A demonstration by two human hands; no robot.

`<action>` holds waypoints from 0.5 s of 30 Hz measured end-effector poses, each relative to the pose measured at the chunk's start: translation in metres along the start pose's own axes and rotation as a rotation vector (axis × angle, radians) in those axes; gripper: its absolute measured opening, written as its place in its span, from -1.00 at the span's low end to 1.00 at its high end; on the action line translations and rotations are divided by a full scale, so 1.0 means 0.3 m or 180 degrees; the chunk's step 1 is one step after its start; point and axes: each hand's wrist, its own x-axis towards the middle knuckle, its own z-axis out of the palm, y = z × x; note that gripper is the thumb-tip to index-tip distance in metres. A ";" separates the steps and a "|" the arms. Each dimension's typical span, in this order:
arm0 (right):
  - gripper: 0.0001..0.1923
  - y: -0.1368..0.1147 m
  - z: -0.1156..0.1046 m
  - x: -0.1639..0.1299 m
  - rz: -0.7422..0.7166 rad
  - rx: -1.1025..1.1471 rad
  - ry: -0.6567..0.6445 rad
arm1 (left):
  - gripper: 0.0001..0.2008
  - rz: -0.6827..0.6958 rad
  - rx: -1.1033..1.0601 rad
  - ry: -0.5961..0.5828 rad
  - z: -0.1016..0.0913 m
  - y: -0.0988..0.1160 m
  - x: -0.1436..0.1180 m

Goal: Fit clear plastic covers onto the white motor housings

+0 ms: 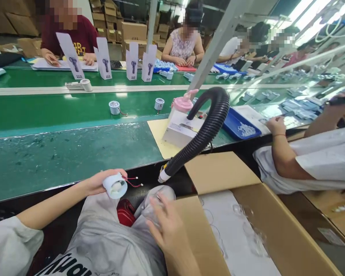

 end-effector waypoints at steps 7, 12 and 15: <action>-0.64 -0.106 0.104 0.128 0.0071 -0.0587 -0.0405 | -0.79 0.0036 0.0936 -0.0493 0.083 -0.034 -0.027; -0.96 -0.092 0.099 0.120 0.0546 0.0746 -0.0805 | -0.74 0.1043 0.2126 -0.0273 0.088 -0.058 -0.055; -0.78 -0.106 0.095 0.119 0.0824 0.1271 -0.0526 | -0.49 0.1225 0.2088 -0.0153 0.086 -0.090 -0.049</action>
